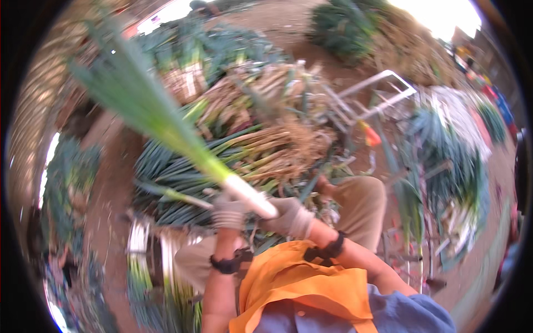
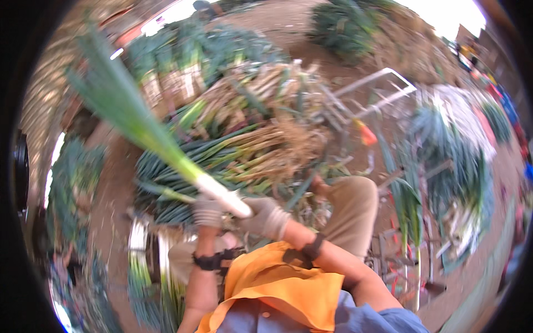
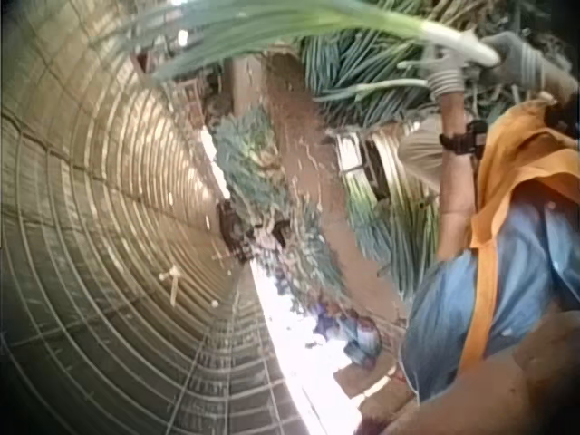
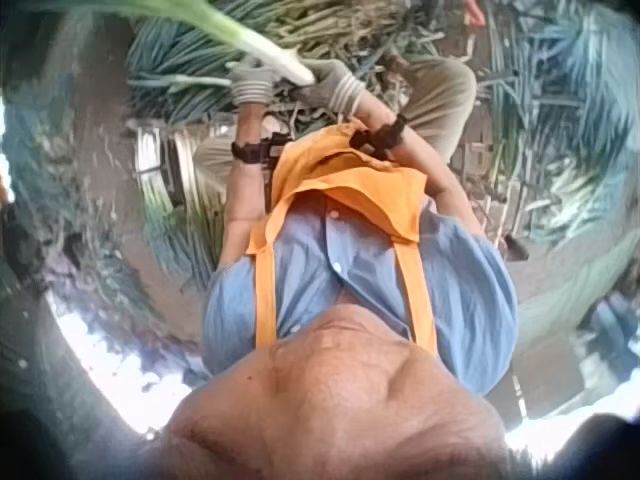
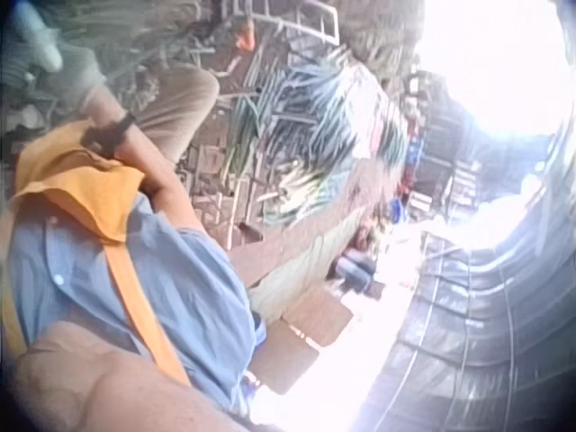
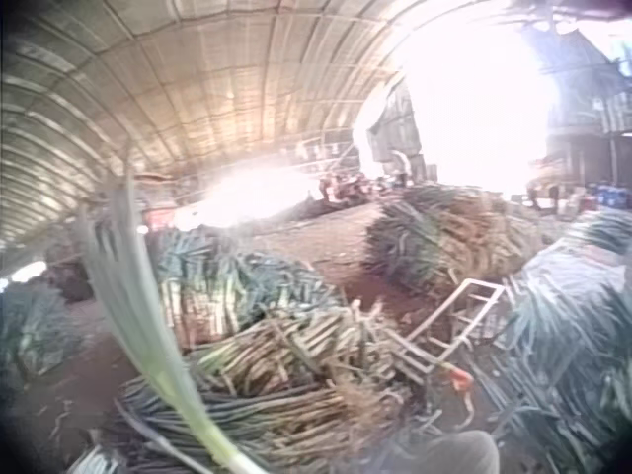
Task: The person sits on the ground and repeatedly picks up long green vegetables, peels off outer layers by hand, and places the trimmed stalks into a wooden crate. The person handles the vegetables one at a time, removing dry or damaged outer leaves before stacking them.
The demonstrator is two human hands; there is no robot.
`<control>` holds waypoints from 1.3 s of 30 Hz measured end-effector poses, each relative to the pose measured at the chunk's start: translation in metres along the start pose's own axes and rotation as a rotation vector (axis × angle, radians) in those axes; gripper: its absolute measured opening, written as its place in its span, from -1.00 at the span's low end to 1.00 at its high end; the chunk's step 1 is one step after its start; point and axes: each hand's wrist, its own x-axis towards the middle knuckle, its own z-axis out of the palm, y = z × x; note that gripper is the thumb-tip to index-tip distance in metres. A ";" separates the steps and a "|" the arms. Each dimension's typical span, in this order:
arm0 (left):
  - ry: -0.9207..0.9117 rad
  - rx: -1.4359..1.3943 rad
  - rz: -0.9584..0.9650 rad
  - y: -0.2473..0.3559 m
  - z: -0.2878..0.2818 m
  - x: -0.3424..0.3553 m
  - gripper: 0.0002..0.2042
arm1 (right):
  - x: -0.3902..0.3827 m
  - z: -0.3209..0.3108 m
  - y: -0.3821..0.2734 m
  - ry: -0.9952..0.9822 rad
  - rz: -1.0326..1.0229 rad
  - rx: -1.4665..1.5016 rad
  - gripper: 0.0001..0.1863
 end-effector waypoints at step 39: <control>-0.380 -1.486 0.258 0.046 -0.080 0.027 -0.54 | 0.032 0.013 -0.033 -0.158 -0.131 0.375 -0.76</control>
